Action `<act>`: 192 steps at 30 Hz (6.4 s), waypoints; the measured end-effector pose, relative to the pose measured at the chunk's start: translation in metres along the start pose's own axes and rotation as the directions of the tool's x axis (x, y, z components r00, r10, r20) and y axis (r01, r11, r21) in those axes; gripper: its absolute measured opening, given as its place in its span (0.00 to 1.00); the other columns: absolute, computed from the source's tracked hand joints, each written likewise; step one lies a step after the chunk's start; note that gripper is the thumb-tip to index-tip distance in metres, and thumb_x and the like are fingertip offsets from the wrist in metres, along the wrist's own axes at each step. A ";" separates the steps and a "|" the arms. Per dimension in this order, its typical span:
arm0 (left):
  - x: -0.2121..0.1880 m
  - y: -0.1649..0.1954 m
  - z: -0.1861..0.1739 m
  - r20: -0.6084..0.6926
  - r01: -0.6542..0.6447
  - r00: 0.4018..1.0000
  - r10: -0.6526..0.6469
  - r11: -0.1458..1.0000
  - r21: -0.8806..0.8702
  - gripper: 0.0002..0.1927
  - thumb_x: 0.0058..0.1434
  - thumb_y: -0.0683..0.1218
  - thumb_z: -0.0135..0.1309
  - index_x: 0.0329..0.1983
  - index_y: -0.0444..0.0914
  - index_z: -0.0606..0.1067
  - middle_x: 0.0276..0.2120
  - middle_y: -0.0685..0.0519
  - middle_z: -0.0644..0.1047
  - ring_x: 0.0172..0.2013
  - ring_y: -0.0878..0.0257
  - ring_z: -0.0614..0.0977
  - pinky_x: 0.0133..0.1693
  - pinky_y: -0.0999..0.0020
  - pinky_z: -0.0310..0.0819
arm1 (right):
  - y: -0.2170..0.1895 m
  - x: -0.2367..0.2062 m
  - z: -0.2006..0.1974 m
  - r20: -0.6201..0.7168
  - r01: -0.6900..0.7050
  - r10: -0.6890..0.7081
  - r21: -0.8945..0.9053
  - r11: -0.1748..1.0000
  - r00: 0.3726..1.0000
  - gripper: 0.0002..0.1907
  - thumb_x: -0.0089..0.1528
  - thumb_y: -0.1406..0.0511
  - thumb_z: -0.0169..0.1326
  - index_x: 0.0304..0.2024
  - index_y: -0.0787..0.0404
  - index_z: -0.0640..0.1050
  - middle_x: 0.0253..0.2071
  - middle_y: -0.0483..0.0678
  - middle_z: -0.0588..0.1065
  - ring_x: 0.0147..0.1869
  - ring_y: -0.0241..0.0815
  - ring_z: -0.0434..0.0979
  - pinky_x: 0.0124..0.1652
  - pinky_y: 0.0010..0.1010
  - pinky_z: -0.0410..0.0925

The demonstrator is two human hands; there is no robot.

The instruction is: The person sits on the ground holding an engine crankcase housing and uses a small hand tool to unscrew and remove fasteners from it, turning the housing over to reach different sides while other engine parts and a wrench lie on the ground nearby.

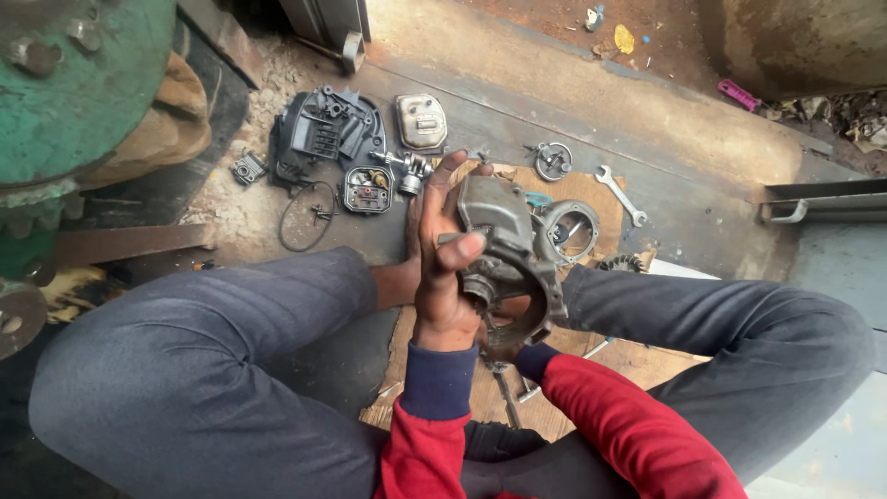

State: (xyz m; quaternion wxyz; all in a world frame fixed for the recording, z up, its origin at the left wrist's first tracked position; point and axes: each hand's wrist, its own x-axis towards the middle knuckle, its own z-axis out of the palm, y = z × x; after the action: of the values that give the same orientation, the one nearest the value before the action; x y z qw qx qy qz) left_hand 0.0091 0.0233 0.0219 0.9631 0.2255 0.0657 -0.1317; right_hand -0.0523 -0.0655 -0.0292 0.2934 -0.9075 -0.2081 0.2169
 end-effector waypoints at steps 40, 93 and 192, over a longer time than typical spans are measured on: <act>0.002 -0.039 0.002 -0.096 0.231 0.973 -0.210 0.880 0.414 0.42 0.51 0.52 0.66 0.66 0.34 0.64 0.52 0.46 0.74 0.52 0.60 0.76 0.57 0.65 0.70 | -0.014 -0.139 -0.113 -0.739 -0.139 0.222 0.173 0.975 0.636 0.13 0.55 0.78 0.64 0.42 0.66 0.82 0.39 0.51 0.78 0.42 0.40 0.81 0.42 0.27 0.72; 0.007 -0.053 -0.033 -0.122 0.346 0.938 -0.325 0.850 0.397 0.40 0.46 0.52 0.67 0.62 0.36 0.68 0.44 0.50 0.76 0.49 0.62 0.76 0.55 0.68 0.68 | -0.016 -0.124 -0.114 -0.669 -0.166 0.218 0.141 0.976 0.711 0.18 0.50 0.83 0.56 0.42 0.67 0.82 0.37 0.50 0.78 0.39 0.40 0.81 0.38 0.26 0.71; 0.008 -0.033 -0.002 -0.169 0.125 0.983 -0.072 0.936 0.329 0.51 0.42 0.49 0.72 0.68 0.35 0.61 0.44 0.44 0.72 0.44 0.56 0.78 0.48 0.61 0.79 | 0.007 -0.130 -0.107 -0.348 -0.167 0.395 0.534 0.829 0.850 0.05 0.55 0.78 0.60 0.31 0.69 0.76 0.29 0.50 0.75 0.34 0.37 0.75 0.35 0.27 0.68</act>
State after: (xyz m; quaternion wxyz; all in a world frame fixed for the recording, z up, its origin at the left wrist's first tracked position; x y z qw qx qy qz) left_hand 0.0071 -0.0057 0.0049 0.8943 0.3932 0.1275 -0.1712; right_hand -0.1014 -0.1837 0.0803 0.5142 -0.8504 0.0649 0.0911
